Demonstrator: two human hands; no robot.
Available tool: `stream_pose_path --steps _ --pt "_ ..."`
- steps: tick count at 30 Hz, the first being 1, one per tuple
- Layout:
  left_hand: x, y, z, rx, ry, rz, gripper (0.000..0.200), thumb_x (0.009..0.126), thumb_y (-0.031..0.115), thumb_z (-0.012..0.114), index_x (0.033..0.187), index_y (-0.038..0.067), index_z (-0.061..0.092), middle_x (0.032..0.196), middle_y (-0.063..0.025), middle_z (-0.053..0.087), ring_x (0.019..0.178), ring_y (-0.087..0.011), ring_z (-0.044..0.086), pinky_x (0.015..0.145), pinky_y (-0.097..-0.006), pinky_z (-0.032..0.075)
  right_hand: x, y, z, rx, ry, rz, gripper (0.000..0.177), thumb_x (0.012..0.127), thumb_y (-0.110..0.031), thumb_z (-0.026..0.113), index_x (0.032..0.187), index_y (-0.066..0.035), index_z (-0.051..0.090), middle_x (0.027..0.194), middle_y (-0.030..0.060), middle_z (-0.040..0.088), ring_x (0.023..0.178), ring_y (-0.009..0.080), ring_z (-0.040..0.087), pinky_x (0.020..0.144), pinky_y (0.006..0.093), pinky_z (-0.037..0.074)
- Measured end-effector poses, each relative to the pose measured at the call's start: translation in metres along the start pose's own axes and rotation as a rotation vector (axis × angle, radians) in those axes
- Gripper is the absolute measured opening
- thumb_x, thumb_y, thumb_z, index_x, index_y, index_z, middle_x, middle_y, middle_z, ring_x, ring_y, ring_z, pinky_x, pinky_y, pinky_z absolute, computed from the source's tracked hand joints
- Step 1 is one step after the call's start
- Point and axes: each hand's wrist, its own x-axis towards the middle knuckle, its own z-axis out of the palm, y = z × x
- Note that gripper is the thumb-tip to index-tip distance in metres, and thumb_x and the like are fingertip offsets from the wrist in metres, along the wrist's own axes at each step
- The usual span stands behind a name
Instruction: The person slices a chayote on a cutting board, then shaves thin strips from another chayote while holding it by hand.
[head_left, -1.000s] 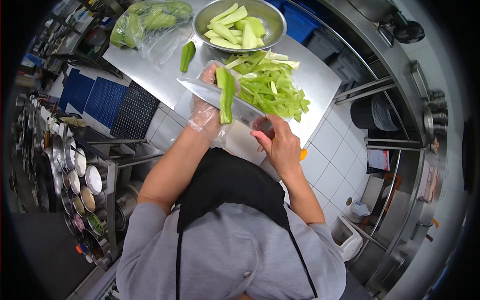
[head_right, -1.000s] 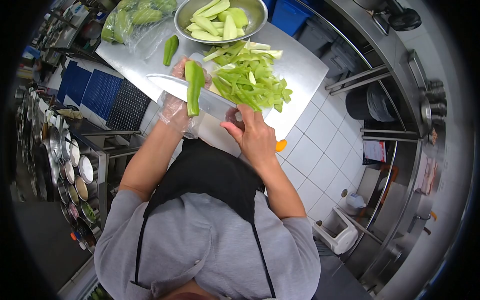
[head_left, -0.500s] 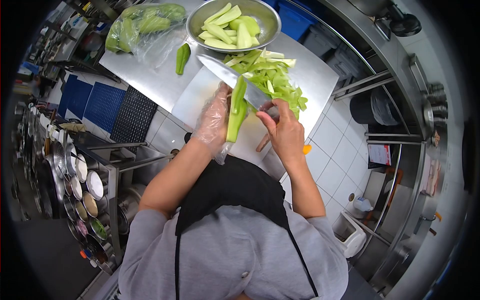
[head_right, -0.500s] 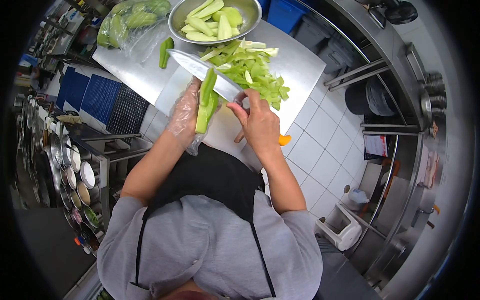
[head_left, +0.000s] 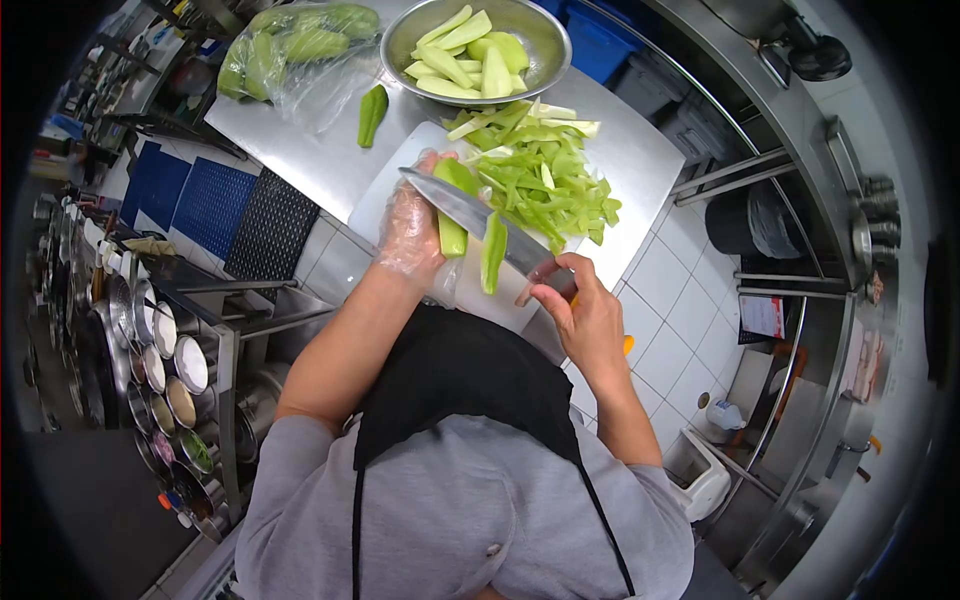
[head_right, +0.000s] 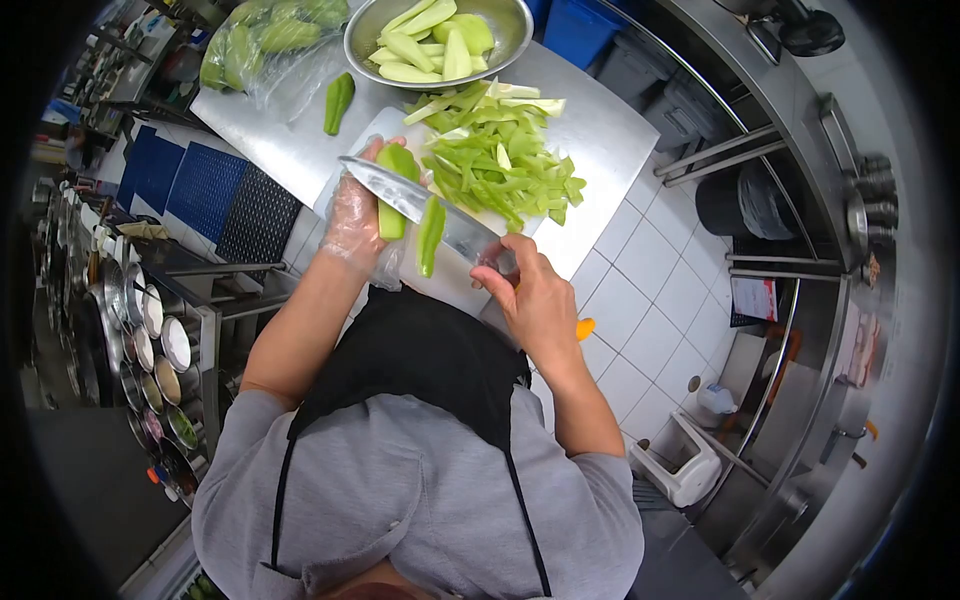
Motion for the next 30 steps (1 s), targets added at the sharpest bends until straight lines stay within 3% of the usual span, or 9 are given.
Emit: stream_pose_path --steps 3,6,9,21,24,27,30 --pt "-0.002 0.005 0.008 0.018 -0.009 0.028 0.028 0.101 0.032 0.065 0.117 0.009 0.065 0.107 -0.0085 0.067 0.096 -0.0241 0.066 0.086 -0.0428 0.058 -0.003 -0.002 0.002 -0.049 -0.016 0.002 0.043 0.093 -0.033 0.075 0.118 -0.005 0.054 0.098 0.0027 0.074 0.063 0.0192 0.065 0.062 0.0337 0.053" --pt "-0.01 0.004 0.024 0.037 0.006 0.101 0.029 0.102 0.035 0.064 0.117 0.01 0.063 0.11 -0.0065 0.065 0.099 -0.0226 0.065 0.089 -0.0408 0.056 -0.002 -0.001 0.006 -0.069 0.045 -0.046 0.044 0.092 -0.032 0.076 0.118 -0.005 0.054 0.098 0.0033 0.074 0.063 0.0189 0.065 0.061 0.0334 0.053" --pt "-0.007 0.004 0.023 0.052 0.021 0.128 0.029 0.102 0.035 0.064 0.116 0.009 0.063 0.11 -0.0064 0.065 0.101 -0.022 0.064 0.089 -0.0403 0.056 -0.001 -0.001 0.008 -0.034 0.074 -0.031 0.049 0.091 -0.046 0.073 0.116 -0.007 0.057 0.081 0.0053 0.075 0.063 0.0212 0.071 0.058 0.0352 0.054" --pt "-0.015 -0.006 0.02 0.1 -0.083 0.188 0.026 0.103 0.032 0.062 0.118 0.01 0.062 0.11 -0.0051 0.066 0.099 -0.0207 0.065 0.086 -0.0388 0.056 0.01 0.001 0.023 0.018 0.102 -0.067 0.047 0.09 -0.043 0.076 0.116 -0.008 0.059 0.083 0.0061 0.073 0.059 0.0188 0.071 0.054 0.0334 0.053" --pt "-0.016 -0.013 0.015 0.154 -0.086 0.194 0.028 0.104 0.034 0.06 0.119 0.011 0.061 0.11 -0.0047 0.065 0.098 -0.0199 0.064 0.084 -0.0388 0.056 0.017 -0.004 0.028 0.034 0.074 -0.038 0.037 0.094 -0.03 0.075 0.115 -0.006 0.056 0.099 0.0002 0.075 0.059 0.0171 0.07 0.057 0.0306 0.052" --pt "-0.019 -0.024 0.013 0.083 -0.074 0.13 0.03 0.105 0.035 0.057 0.121 0.011 0.061 0.108 -0.0048 0.065 0.098 -0.019 0.064 0.082 -0.0389 0.056 0.032 -0.011 0.029 0.099 0.106 0.006 0.045 0.091 -0.045 0.074 0.114 -0.009 0.06 0.084 0.0097 0.072 0.057 0.0224 0.07 0.052 0.0352 0.052" --pt "-0.03 -0.034 0.003 0.136 -0.117 0.031 0.031 0.107 0.035 0.051 0.124 0.01 0.058 0.106 -0.0069 0.065 0.098 -0.0218 0.066 0.078 -0.0415 0.059 0.039 -0.004 0.027 0.044 0.142 -0.002 0.043 0.092 -0.043 0.073 0.114 -0.009 0.06 0.084 0.011 0.072 0.057 0.0248 0.07 0.052 0.0375 0.053"
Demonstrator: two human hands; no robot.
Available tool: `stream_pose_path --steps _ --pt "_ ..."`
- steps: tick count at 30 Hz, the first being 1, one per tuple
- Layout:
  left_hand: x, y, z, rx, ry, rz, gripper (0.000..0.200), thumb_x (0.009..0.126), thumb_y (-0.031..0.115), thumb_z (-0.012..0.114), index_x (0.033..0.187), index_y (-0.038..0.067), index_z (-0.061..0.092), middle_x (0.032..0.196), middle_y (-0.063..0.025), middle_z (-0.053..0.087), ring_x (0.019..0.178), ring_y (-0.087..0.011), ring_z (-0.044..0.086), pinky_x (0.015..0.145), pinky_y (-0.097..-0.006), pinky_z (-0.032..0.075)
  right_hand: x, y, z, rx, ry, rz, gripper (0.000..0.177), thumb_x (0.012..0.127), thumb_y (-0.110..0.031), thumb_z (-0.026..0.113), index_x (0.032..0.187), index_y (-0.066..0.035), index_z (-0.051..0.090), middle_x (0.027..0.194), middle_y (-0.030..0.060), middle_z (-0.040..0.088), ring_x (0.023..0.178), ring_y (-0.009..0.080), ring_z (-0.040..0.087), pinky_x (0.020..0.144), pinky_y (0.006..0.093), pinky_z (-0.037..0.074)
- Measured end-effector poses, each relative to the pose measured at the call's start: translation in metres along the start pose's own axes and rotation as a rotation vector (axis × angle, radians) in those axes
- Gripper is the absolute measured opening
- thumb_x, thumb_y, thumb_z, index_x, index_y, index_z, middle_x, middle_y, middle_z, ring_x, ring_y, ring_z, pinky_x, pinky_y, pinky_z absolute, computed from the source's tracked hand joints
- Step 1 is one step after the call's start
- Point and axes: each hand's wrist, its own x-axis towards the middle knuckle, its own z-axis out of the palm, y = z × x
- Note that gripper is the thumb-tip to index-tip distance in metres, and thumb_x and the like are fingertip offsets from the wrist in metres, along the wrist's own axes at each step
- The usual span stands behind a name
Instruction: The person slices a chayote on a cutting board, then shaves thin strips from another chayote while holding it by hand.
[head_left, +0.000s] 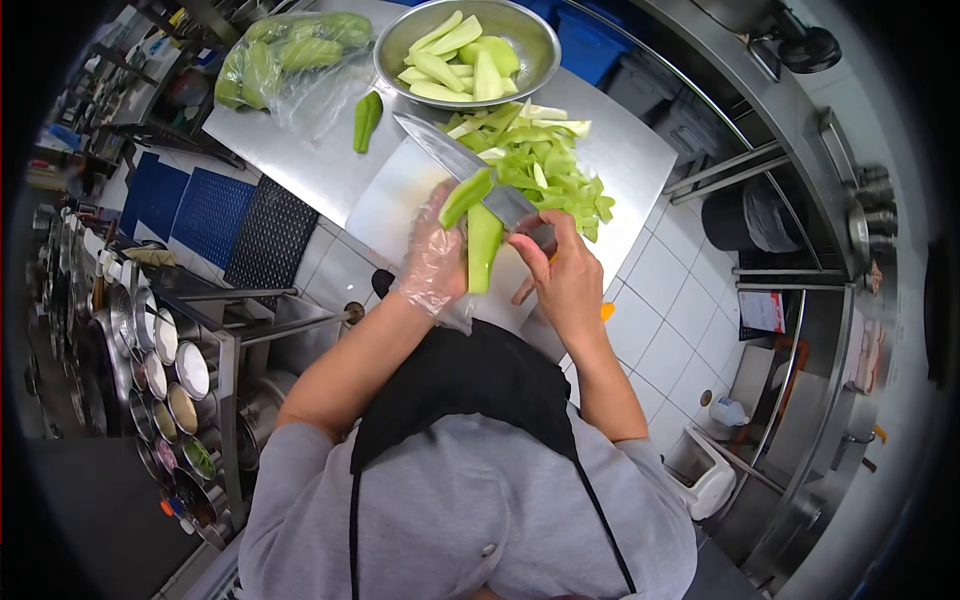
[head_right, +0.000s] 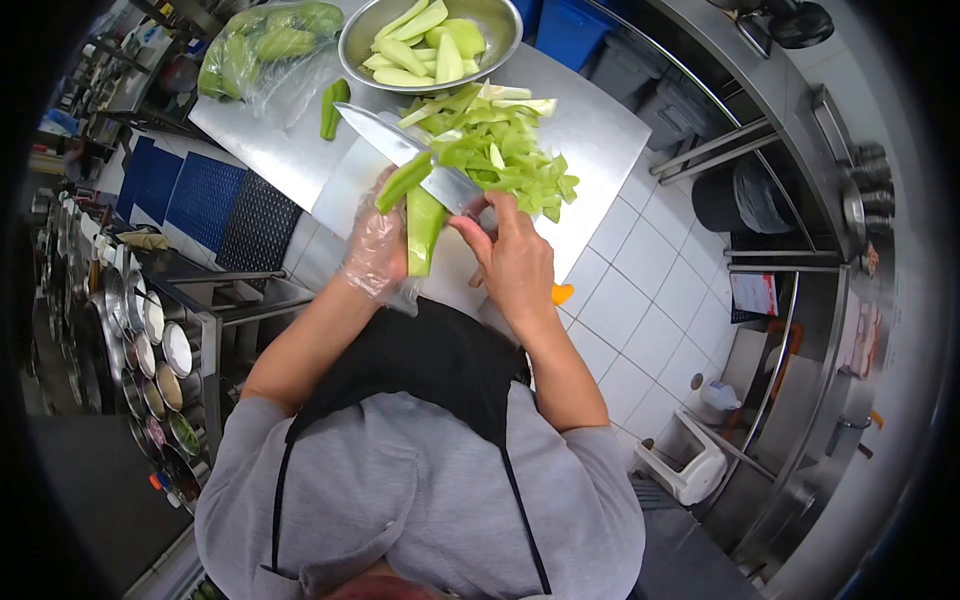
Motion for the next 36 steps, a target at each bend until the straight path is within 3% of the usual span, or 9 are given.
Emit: stream_pose_path --steps 6,10,18,23,24,26,28,33,36 --pt "-0.001 0.012 -0.008 0.034 0.085 -0.299 0.029 0.105 0.034 0.053 0.121 0.009 0.056 0.107 -0.0095 0.062 0.091 -0.0278 0.068 0.072 -0.0456 0.063 -0.004 0.022 0.004 -0.197 0.106 -0.061 0.047 0.093 -0.05 0.07 0.117 -0.012 0.059 0.085 0.0144 0.071 0.061 0.0321 0.07 0.053 0.0418 0.053" --pt "0.017 0.021 -0.025 0.079 0.327 -0.117 0.038 0.102 0.036 0.058 0.127 0.006 0.057 0.108 -0.0119 0.065 0.089 -0.0289 0.069 0.071 -0.0439 0.062 -0.009 0.016 -0.016 -0.435 0.11 -0.016 0.05 0.091 -0.054 0.07 0.119 -0.014 0.059 0.078 0.0157 0.066 0.058 0.0356 0.067 0.05 0.0437 0.051" --pt "-0.019 0.044 0.035 1.063 -0.322 -0.026 0.057 0.102 0.037 0.061 0.148 0.005 0.051 0.098 -0.007 0.064 0.07 -0.0136 0.066 0.054 -0.0294 0.057 -0.002 0.014 -0.043 -0.612 0.113 0.022 0.048 0.093 -0.051 0.069 0.12 -0.012 0.058 0.075 0.0165 0.061 0.054 0.0372 0.064 0.047 0.045 0.049" --pt "0.032 0.006 0.009 1.564 -0.539 0.645 0.058 0.102 0.038 0.06 0.146 0.0 0.053 0.114 -0.016 0.07 0.081 -0.0202 0.065 0.067 -0.0321 0.054 -0.006 0.01 -0.055 -0.615 0.119 0.028 0.048 0.092 -0.05 0.071 0.12 -0.013 0.059 0.076 0.0158 0.063 0.057 0.0368 0.065 0.049 0.0448 0.05" --pt "0.029 0.012 0.017 1.528 -0.464 0.522 0.06 0.103 0.04 0.058 0.145 -0.002 0.052 0.114 -0.0215 0.07 0.094 -0.0301 0.066 0.079 -0.0375 0.054 -0.01 0.012 -0.061 -0.624 0.132 0.037 0.048 0.091 -0.05 0.071 0.12 -0.014 0.06 0.076 0.0154 0.064 0.058 0.0365 0.066 0.05 0.0445 0.051" --pt "0.031 0.019 0.017 1.304 -0.336 0.246 0.06 0.103 0.041 0.056 0.145 -0.002 0.052 0.111 -0.0216 0.071 0.095 -0.0326 0.067 0.08 -0.0383 0.054 -0.018 0.013 -0.073 -0.637 0.142 0.092 0.048 0.091 -0.05 0.072 0.12 -0.014 0.061 0.08 0.015 0.066 0.062 0.0359 0.067 0.055 0.0442 0.052" --pt "0.041 0.026 0.0 0.922 -0.22 -0.045 0.056 0.104 0.04 0.058 0.146 0.003 0.053 0.104 -0.0106 0.071 0.07 -0.018 0.065 0.06 -0.0291 0.055 -0.029 0.021 -0.082 -0.582 0.211 0.117 0.048 0.09 -0.05 0.073 0.12 -0.014 0.061 0.082 0.0154 0.067 0.063 0.0368 0.067 0.057 0.0449 0.052" --pt "0.036 0.031 -0.006 0.385 -0.106 -0.12 0.047 0.106 0.044 0.05 0.133 0.006 0.059 0.096 -0.0089 0.067 0.07 -0.0192 0.064 0.057 -0.0307 0.053 -0.037 0.024 -0.085 -0.225 0.198 0.282 0.044 0.091 -0.036 0.078 0.12 -0.008 0.06 0.087 0.0147 0.071 0.062 0.0293 0.067 0.061 0.04 0.053" --pt "0.025 0.027 -0.001 0.237 -0.126 -0.106 0.046 0.107 0.045 0.049 0.128 0.005 0.06 0.102 -0.0088 0.067 0.074 -0.0192 0.064 0.06 -0.0317 0.053 -0.041 0.018 -0.062 -0.004 0.119 0.176 0.039 0.091 -0.024 0.079 0.118 -0.005 0.059 0.09 0.0104 0.073 0.062 0.0224 0.066 0.062 0.0345 0.053"
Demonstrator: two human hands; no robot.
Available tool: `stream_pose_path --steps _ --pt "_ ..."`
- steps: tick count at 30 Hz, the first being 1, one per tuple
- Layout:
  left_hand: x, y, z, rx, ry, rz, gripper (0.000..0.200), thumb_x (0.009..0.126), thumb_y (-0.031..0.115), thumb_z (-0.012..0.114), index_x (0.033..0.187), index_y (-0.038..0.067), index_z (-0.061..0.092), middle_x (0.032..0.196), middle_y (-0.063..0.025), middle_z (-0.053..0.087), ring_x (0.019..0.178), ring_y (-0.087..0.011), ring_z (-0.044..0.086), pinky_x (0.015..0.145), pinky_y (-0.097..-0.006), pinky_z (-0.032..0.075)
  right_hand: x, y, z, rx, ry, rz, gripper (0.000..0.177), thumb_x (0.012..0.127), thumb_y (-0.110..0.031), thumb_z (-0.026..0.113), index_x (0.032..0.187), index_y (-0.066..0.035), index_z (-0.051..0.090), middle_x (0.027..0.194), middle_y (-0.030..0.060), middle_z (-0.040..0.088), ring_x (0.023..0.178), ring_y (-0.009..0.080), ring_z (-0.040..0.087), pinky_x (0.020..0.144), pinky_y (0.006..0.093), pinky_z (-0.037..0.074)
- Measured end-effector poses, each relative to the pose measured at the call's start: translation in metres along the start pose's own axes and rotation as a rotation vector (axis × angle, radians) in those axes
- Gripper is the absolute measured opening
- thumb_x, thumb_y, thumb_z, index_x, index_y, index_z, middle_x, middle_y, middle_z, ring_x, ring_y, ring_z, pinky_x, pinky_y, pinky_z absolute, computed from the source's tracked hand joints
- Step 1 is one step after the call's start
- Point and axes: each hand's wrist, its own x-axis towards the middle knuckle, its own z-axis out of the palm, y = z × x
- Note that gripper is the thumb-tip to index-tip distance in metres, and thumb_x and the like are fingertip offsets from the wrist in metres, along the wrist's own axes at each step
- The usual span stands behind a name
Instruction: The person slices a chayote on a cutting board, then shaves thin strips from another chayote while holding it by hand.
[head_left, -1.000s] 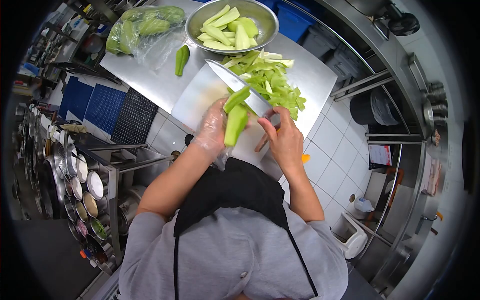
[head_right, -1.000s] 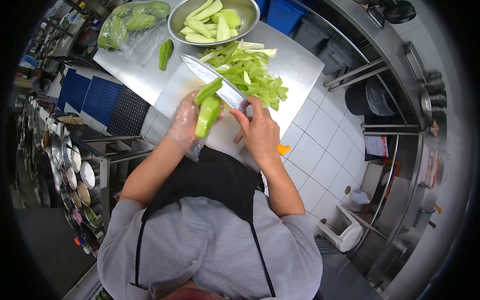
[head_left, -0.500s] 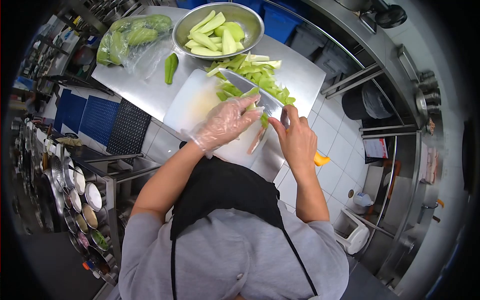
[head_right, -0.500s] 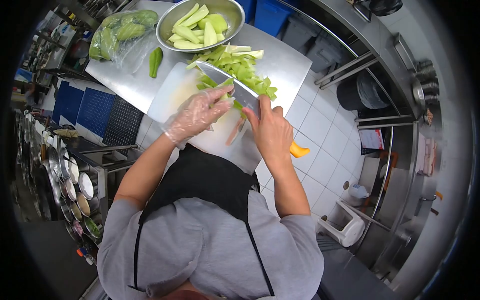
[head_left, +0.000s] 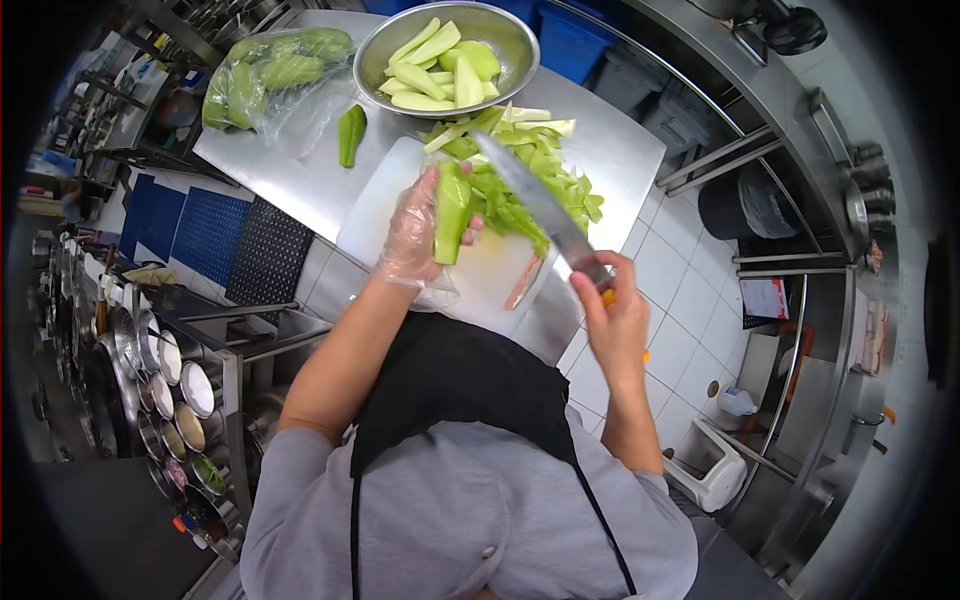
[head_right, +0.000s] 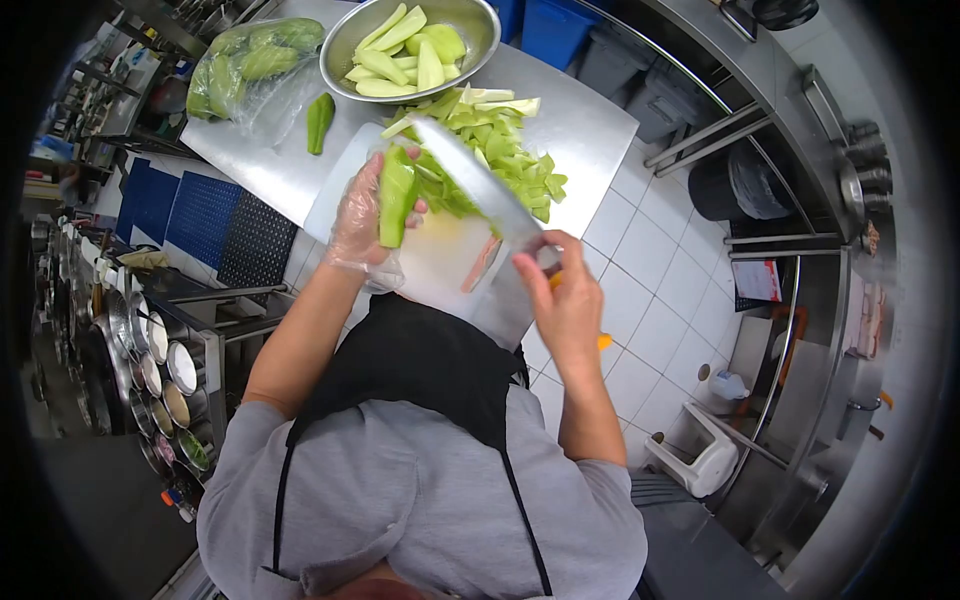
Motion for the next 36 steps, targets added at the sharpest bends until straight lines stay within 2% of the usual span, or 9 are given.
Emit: stream_pose_path --steps 4,7,8,11,20,29,33,35,36 --pt "-0.008 -0.003 0.001 0.035 -0.099 0.089 0.047 0.106 0.048 0.051 0.125 0.006 0.06 0.11 -0.0079 0.066 0.08 -0.019 0.066 0.064 -0.0334 0.055 -0.009 -0.02 0.02 0.067 -0.128 -0.12 0.04 0.091 -0.024 0.079 0.119 -0.004 0.058 0.094 0.0088 0.074 0.064 0.0213 0.069 0.061 0.0332 0.054" --pt "-0.01 -0.011 0.017 0.073 0.141 0.249 0.048 0.106 0.05 0.052 0.128 0.007 0.059 0.103 -0.0061 0.066 0.082 -0.0166 0.067 0.061 -0.0352 0.055 -0.011 -0.015 0.031 0.09 -0.149 -0.171 0.044 0.091 -0.028 0.08 0.119 -0.003 0.059 0.094 0.0131 0.074 0.067 0.0228 0.073 0.06 0.0345 0.055" --pt "-0.011 -0.011 0.022 0.087 0.178 0.289 0.044 0.106 0.051 0.05 0.119 0.01 0.06 0.089 -0.0051 0.066 0.074 -0.0154 0.067 0.053 -0.0354 0.053 -0.011 -0.014 0.032 0.075 -0.145 -0.181 0.044 0.09 -0.029 0.08 0.12 -0.003 0.059 0.093 0.0141 0.074 0.067 0.0232 0.073 0.059 0.0347 0.055" --pt "-0.021 -0.008 0.02 0.153 0.081 0.272 0.047 0.106 0.055 0.049 0.11 0.009 0.056 0.087 -0.0066 0.064 0.065 -0.0158 0.064 0.042 -0.0301 0.046 -0.011 -0.015 0.031 0.056 -0.139 -0.172 0.046 0.09 -0.03 0.08 0.12 -0.003 0.06 0.091 0.0155 0.073 0.066 0.024 0.073 0.059 0.0354 0.055" --pt "-0.023 -0.007 0.031 0.134 0.157 0.26 0.043 0.104 0.054 0.052 0.098 0.012 0.056 0.073 -0.0045 0.061 0.055 -0.016 0.061 0.039 -0.0283 0.041 -0.01 -0.013 0.034 0.052 -0.115 -0.189 0.046 0.089 -0.031 0.081 0.119 -0.003 0.061 0.091 0.0148 0.073 0.066 0.0229 0.073 0.058 0.0345 0.055" --pt "-0.028 -0.022 0.019 0.297 0.057 0.236 0.044 0.107 0.046 0.046 0.097 0.006 0.059 0.074 -0.0065 0.063 0.053 -0.0161 0.058 0.041 -0.0286 0.042 0.002 -0.021 0.052 0.165 -0.142 -0.174 0.041 0.09 -0.028 0.08 0.117 -0.004 0.061 0.093 0.0112 0.074 0.064 0.021 0.072 0.058 0.0332 0.054" --pt "-0.023 -0.023 0.013 0.312 0.115 0.269 0.045 0.108 0.046 0.043 0.097 0.005 0.058 0.07 -0.0069 0.061 0.052 -0.017 0.058 0.042 -0.0288 0.043 0.002 -0.026 0.048 0.18 -0.167 -0.143 0.041 0.09 -0.029 0.08 0.116 -0.004 0.061 0.093 0.0106 0.074 0.065 0.021 0.072 0.059 0.0337 0.054" --pt "-0.022 -0.022 0.008 0.32 0.162 0.24 0.045 0.108 0.046 0.043 0.097 0.005 0.057 0.068 -0.0072 0.06 0.051 -0.0173 0.059 0.042 -0.0289 0.044 0.003 -0.026 0.047 0.213 -0.175 -0.147 0.038 0.092 -0.029 0.078 0.115 -0.004 0.061 0.092 0.0084 0.074 0.061 0.0182 0.068 0.057 0.0324 0.052" --pt "-0.025 -0.02 0.006 0.398 0.089 0.228 0.046 0.108 0.048 0.042 0.098 0.005 0.056 0.069 -0.0073 0.06 0.052 -0.0172 0.059 0.042 -0.0287 0.044 0.003 -0.024 0.046 0.228 -0.178 -0.146 0.037 0.093 -0.029 0.078 0.115 -0.004 0.061 0.091 0.0073 0.074 0.059 0.0168 0.066 0.056 0.0317 0.051"
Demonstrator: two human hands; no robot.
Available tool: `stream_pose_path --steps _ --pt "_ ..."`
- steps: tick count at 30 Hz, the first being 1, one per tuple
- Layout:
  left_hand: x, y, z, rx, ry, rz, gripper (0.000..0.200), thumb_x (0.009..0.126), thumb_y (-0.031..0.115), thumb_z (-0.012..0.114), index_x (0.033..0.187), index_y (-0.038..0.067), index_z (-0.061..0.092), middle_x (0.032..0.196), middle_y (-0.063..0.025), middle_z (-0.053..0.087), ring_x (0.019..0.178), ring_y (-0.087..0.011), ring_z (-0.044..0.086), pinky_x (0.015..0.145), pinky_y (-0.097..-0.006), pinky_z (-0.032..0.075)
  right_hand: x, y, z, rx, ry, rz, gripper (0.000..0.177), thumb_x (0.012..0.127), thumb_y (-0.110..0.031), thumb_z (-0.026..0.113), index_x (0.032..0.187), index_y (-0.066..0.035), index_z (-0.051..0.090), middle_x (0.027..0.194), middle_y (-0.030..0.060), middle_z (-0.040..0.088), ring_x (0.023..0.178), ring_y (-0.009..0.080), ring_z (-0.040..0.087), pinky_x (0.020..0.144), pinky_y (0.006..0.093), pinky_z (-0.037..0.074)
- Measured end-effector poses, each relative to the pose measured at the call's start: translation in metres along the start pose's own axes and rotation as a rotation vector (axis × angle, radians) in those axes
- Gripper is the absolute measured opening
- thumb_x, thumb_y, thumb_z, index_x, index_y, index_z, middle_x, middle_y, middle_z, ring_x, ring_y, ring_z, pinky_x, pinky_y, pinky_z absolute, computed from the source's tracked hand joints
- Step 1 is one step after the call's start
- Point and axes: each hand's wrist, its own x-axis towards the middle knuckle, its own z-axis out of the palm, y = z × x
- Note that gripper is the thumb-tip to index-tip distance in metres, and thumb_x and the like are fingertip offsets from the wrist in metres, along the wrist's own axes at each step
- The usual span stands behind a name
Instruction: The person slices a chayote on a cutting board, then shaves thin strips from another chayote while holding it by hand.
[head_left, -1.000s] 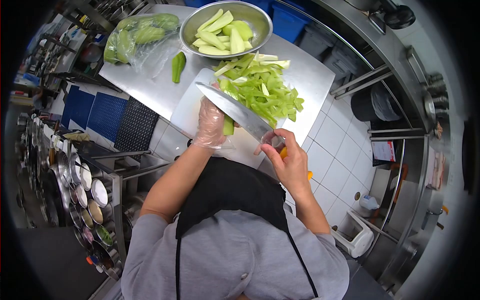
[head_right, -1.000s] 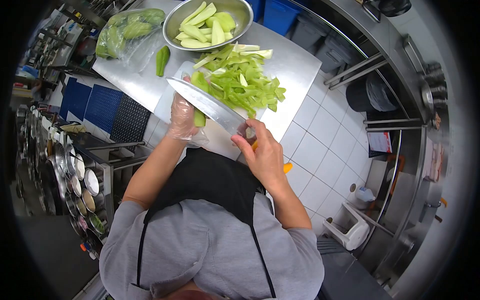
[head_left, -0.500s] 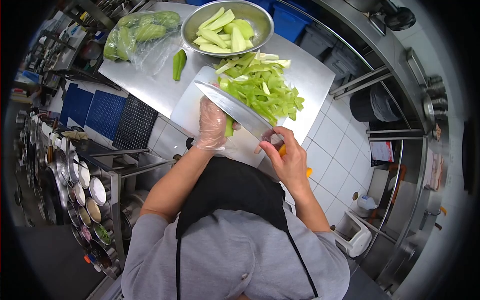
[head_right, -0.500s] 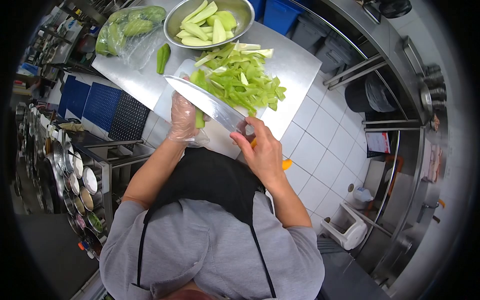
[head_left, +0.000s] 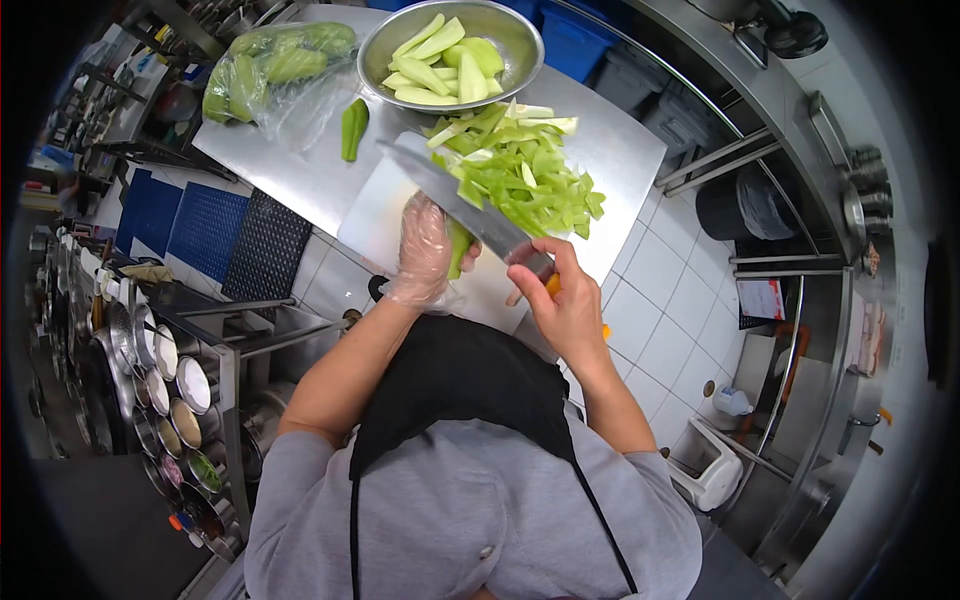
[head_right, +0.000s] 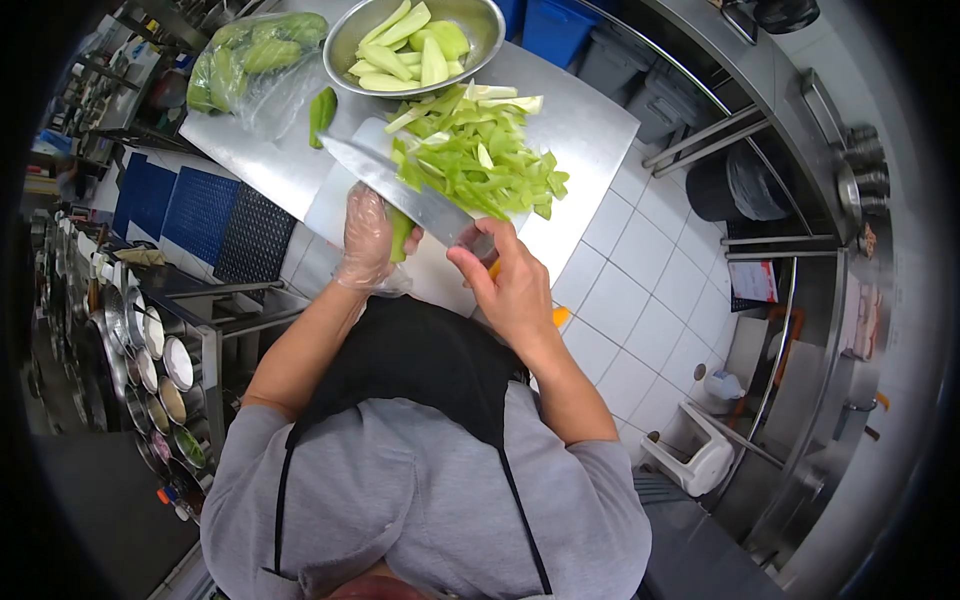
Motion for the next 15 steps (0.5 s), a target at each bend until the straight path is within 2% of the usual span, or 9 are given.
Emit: stream_pose_path --steps 2,3,4,5,7,8,11,14,15 --pt "-0.01 0.005 -0.004 0.138 -0.172 0.008 0.049 0.109 0.051 0.04 0.098 0.005 0.055 0.071 -0.0075 0.06 0.052 -0.0169 0.059 0.043 -0.0284 0.044 0.011 0.0 -0.009 0.043 -0.007 0.144 0.035 0.095 -0.028 0.075 0.116 -0.004 0.06 0.083 0.005 0.071 0.054 0.0125 0.058 0.053 0.0306 0.046" --pt "-0.013 0.006 -0.002 0.101 -0.191 -0.047 0.051 0.108 0.053 0.039 0.1 0.005 0.056 0.072 -0.0076 0.06 0.053 -0.0167 0.059 0.045 -0.028 0.045 0.02 0.002 -0.014 0.067 -0.006 0.215 0.034 0.096 -0.028 0.074 0.116 -0.004 0.06 0.079 0.0038 0.07 0.052 0.0104 0.054 0.051 0.0301 0.044" --pt "-0.014 0.007 0.0 0.063 -0.208 -0.098 0.054 0.108 0.055 0.038 0.102 0.005 0.056 0.074 -0.0076 0.061 0.054 -0.0164 0.059 0.046 -0.0276 0.046 0.028 0.014 -0.016 0.179 -0.06 0.331 0.032 0.099 -0.028 0.07 0.117 -0.004 0.06 0.068 0.0004 0.062 0.052 0.0054 0.045 0.049 0.0276 0.037" --pt "-0.015 0.007 0.002 0.025 -0.221 -0.148 0.056 0.108 0.057 0.037 0.104 0.005 0.057 0.075 -0.0076 0.061 0.056 -0.0161 0.06 0.048 -0.0272 0.047 0.026 0.02 -0.019 0.203 -0.07 0.376 0.033 0.099 -0.029 0.07 0.117 -0.003 0.06 0.065 0.0 0.06 0.053 0.0049 0.045 0.05 0.0269 0.037" --pt "-0.007 0.006 0.003 -0.098 -0.15 -0.108 0.059 0.107 0.06 0.036 0.11 0.005 0.058 0.081 -0.0067 0.063 0.062 -0.0154 0.061 0.053 -0.0279 0.049 0.029 0.016 -0.023 0.25 -0.103 0.454 0.034 0.099 -0.03 0.07 0.117 -0.003 0.06 0.06 -0.0009 0.055 0.055 0.004 0.047 0.051 0.0257 0.036" --pt "-0.003 0.005 0.002 -0.161 -0.11 -0.09 0.061 0.107 0.062 0.036 0.113 0.006 0.059 0.084 -0.0063 0.064 0.065 -0.015 0.062 0.055 -0.0282 0.05 0.026 0.016 -0.025 0.252 -0.128 0.479 0.032 0.099 -0.027 0.07 0.117 -0.003 0.06 0.07 -0.0002 0.063 0.057 0.0034 0.048 0.052 0.0238 0.037" --pt "0.019 0.004 -0.01 -0.437 -0.066 -0.09 0.064 0.105 0.065 0.037 0.123 0.008 0.06 0.087 -0.0056 0.065 0.072 -0.015 0.062 0.062 -0.0305 0.05 0.014 0.021 -0.02 0.253 -0.093 0.285 0.028 0.099 -0.023 0.07 0.117 -0.003 0.06 0.086 0.0019 0.072 0.058 0.0048 0.049 0.053 0.0239 0.039" --pt "0.023 0.032 -0.004 -0.467 0.051 -0.164 0.058 0.105 0.063 0.04 0.123 0.013 0.062 0.091 -0.0017 0.064 0.072 -0.0158 0.059 0.06 -0.03 0.049 0.0 0.016 -0.017 0.199 -0.084 0.158 0.027 0.097 -0.018 0.071 0.117 -0.004 0.06 0.102 0.0034 0.076 0.06 0.0071 0.054 0.055 0.0239 0.043" --pt "0.027 0.032 -0.004 -0.529 0.085 -0.148 0.057 0.104 0.064 0.043 0.121 0.014 0.061 0.091 -0.0015 0.062 0.075 -0.016 0.06 0.063 -0.03 0.05 -0.005 0.014 -0.016 0.195 -0.091 0.106 0.027 0.096 -0.017 0.072 0.117 -0.004 0.06 0.102 0.0042 0.076 0.062 0.0077 0.056 0.057 0.0241 0.045"
